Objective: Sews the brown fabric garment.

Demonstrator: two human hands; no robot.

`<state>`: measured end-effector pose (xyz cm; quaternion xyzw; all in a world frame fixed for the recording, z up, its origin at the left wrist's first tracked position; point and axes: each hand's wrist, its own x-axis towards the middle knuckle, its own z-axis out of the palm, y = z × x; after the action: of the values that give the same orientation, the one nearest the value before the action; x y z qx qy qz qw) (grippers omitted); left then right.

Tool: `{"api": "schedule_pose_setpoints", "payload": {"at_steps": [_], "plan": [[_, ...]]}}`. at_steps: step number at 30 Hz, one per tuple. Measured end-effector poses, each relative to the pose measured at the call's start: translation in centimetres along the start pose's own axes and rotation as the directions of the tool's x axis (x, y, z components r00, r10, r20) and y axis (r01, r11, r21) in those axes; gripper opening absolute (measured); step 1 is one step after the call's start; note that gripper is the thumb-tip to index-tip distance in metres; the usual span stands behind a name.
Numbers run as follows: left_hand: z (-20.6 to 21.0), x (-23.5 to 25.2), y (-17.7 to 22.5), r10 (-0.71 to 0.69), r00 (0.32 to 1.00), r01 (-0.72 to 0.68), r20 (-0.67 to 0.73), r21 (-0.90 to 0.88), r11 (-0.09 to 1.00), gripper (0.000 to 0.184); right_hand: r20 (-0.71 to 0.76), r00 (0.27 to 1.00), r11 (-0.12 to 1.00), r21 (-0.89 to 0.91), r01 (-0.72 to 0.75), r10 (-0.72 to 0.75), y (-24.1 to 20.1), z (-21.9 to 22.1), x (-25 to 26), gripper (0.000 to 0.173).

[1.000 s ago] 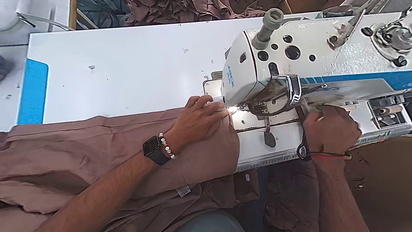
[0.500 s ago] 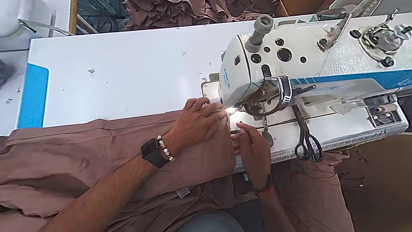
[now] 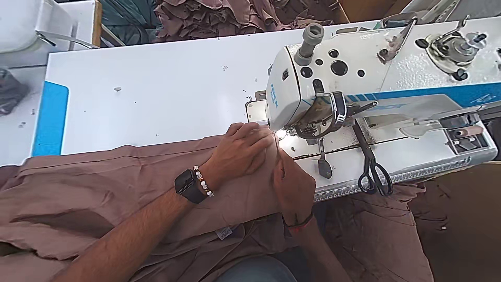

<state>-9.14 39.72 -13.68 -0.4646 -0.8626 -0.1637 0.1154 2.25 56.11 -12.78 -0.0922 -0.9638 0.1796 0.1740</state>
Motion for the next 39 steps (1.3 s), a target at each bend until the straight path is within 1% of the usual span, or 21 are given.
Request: {"api": "schedule_pose_setpoints", "payload": {"at_steps": [4,6,8,9,11,13,14,15,17,18,20,21,23,24,27,29,30,32,34,37,39], "plan": [[-0.1,0.9,-0.8,-0.049,0.999,0.050,-0.009,0.043,0.998,0.037,0.062,0.998,1.000,-0.024,0.020,-0.018,-0.1,0.2,1.2,0.034],[-0.4,1.3,-0.6,-0.070,0.997,0.069,0.011,0.091,0.993,0.036,0.038,0.999,0.999,-0.024,0.026,-0.025,-0.2,0.5,1.7,0.031],[-0.7,1.4,0.7,-0.117,0.992,0.110,0.044,0.135,0.985,0.036,0.025,1.000,1.000,0.015,0.013,-0.013,-0.1,0.3,1.8,0.030],[-0.7,1.1,1.6,-0.142,0.989,0.134,0.052,0.124,0.983,0.036,0.037,0.999,0.999,0.040,0.006,-0.007,0.1,0.0,1.5,0.031],[-0.1,0.2,2.3,-0.170,0.985,0.169,0.034,0.028,0.985,0.038,0.090,0.996,0.994,0.109,0.012,-0.022,0.6,-0.7,0.9,0.032],[0.3,-0.5,2.1,-0.145,0.989,0.146,0.022,-0.052,0.988,0.038,0.184,0.982,0.979,0.205,0.003,-0.042,1.6,-1.9,0.9,0.032],[0.4,-0.6,1.9,-0.129,0.991,0.130,0.023,-0.076,0.989,0.038,0.215,0.976,0.969,0.247,-0.030,-0.025,2.3,-2.8,1.1,0.028],[0.4,-0.7,1.8,-0.117,0.993,0.119,0.026,-0.085,0.989,0.038,0.189,0.982,0.966,0.252,-0.052,0.003,3.2,-3.5,1.4,0.023],[0.3,-0.7,1.6,-0.106,0.994,0.108,0.026,-0.081,0.991,0.039,0.079,0.995,0.991,0.109,-0.073,0.065,5.4,-4.8,2.5,0.023],[0.2,-0.8,1.5,-0.099,0.995,0.100,0.024,-0.086,0.991,0.038,0.060,0.993,0.994,0.050,-0.100,0.097,6.6,-5.2,3.1,0.025],[0.2,-0.7,1.1,-0.081,0.996,0.083,0.023,-0.098,0.992,0.038,0.067,0.992,0.994,0.027,-0.107,0.105,8.4,-5.1,4.0,0.028],[0.2,-0.7,0.8,-0.069,0.997,0.071,0.022,-0.106,0.992,0.038,0.095,0.993,0.995,0.056,-0.077,0.072,8.6,-4.8,4.2,0.027],[0.1,-0.5,0.3,-0.042,0.999,0.044,0.020,-0.109,0.993,0.037,0.135,0.991,0.995,0.097,-0.004,-0.009,7.6,-3.7,4.4,0.022],[0.1,-0.5,0.1,-0.032,0.999,0.034,0.022,-0.113,0.993,0.037,0.126,0.991,0.994,0.101,0.027,-0.040,6.6,-2.8,4.3,0.020],[-0.2,-0.4,-0.5,-0.002,0.999,0.007,0.041,-0.107,0.994,0.039,-0.010,0.990,0.988,0.066,0.138,-0.138,3.9,-0.4,3.5,0.021],[-0.3,-0.3,-1.1,0.019,0.998,-0.012,0.057,-0.117,0.993,0.039,-0.087,0.963,0.963,0.069,0.260,-0.254,2.9,0.0,2.5,0.022],[-0.3,-0.2,-1.5,0.038,0.997,-0.030,0.066,-0.119,0.992,0.039,-0.079,0.950,0.950,0.062,0.306,-0.301,2.6,0.0,1.9,0.025],[-0.4,0.0,-2.4,0.084,0.993,-0.075,0.084,-0.110,0.991,0.040,-0.013,0.932,0.931,0.056,0.361,-0.361,2.6,0.1,0.8,0.036],[-0.6,0.4,-3.3,0.134,0.986,-0.125,0.099,-0.097,0.987,0.039,0.000,0.929,0.929,0.017,0.369,-0.369,2.7,0.2,0.1,0.038],[-0.7,0.8,-3.5,0.165,0.979,-0.157,0.118,-0.072,0.985,0.040,-0.115,0.946,0.953,-0.072,0.295,-0.302,2.6,0.8,-0.3,0.034],[-0.6,0.8,-2.3,0.128,0.986,-0.123,0.103,-0.053,0.991,0.039,-0.175,0.953,0.968,-0.092,0.235,-0.248,2.4,0.7,-0.4,0.029]]}}
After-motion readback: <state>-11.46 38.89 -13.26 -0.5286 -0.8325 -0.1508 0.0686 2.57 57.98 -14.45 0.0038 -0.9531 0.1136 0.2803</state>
